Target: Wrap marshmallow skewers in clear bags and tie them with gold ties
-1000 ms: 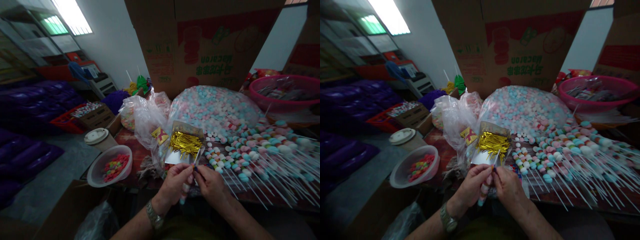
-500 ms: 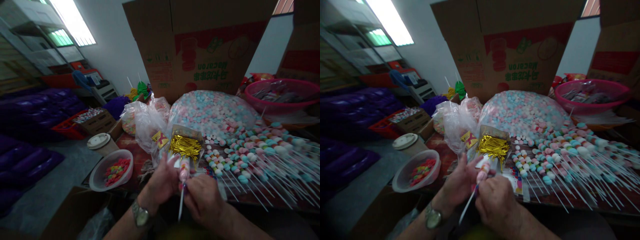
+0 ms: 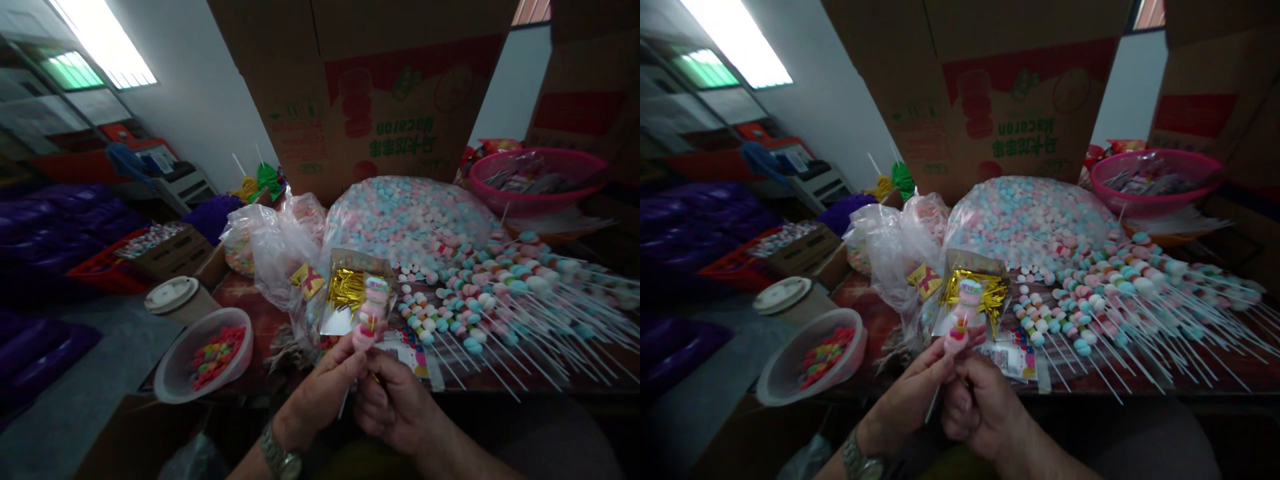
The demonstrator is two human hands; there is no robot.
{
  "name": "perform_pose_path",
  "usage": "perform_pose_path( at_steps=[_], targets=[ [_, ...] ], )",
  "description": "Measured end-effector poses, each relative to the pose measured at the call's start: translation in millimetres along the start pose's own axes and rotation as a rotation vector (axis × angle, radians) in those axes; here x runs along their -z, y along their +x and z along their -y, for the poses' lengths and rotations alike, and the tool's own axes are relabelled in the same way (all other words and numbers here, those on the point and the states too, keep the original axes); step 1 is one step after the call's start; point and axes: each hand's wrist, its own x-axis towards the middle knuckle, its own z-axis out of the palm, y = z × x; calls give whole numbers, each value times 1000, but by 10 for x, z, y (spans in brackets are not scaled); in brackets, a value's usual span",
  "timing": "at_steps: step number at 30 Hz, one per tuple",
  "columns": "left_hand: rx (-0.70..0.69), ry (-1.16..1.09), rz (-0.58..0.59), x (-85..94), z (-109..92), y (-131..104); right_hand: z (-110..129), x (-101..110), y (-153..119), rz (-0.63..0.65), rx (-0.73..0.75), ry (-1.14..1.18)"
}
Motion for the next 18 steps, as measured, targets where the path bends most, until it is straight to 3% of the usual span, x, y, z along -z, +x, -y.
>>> perform_pose_path(
  at_steps=[3,6,9,11,12,15,18],
  targets=[
    [80,-8,149,56,-39,15,-41,163,-16,228,-65,103],
    [52,125,134,69,-101,48,22,305,-112,220,-36,-104],
    [-70,262,-87,-30,-70,135,155,348,-245,-76,195,-565],
    [-121,443,-134,-174,19,203,228,325,-306,-256,425,-758],
    [-136,567,-89,-266,75,232,252,311,-326,-343,528,-783],
    [-167,989,221,-530,222,301,316,361,-444,-584,679,-665],
    [-51,1433,457,-603,289,385,449,671,-894,-847,869,-404]
  ],
)
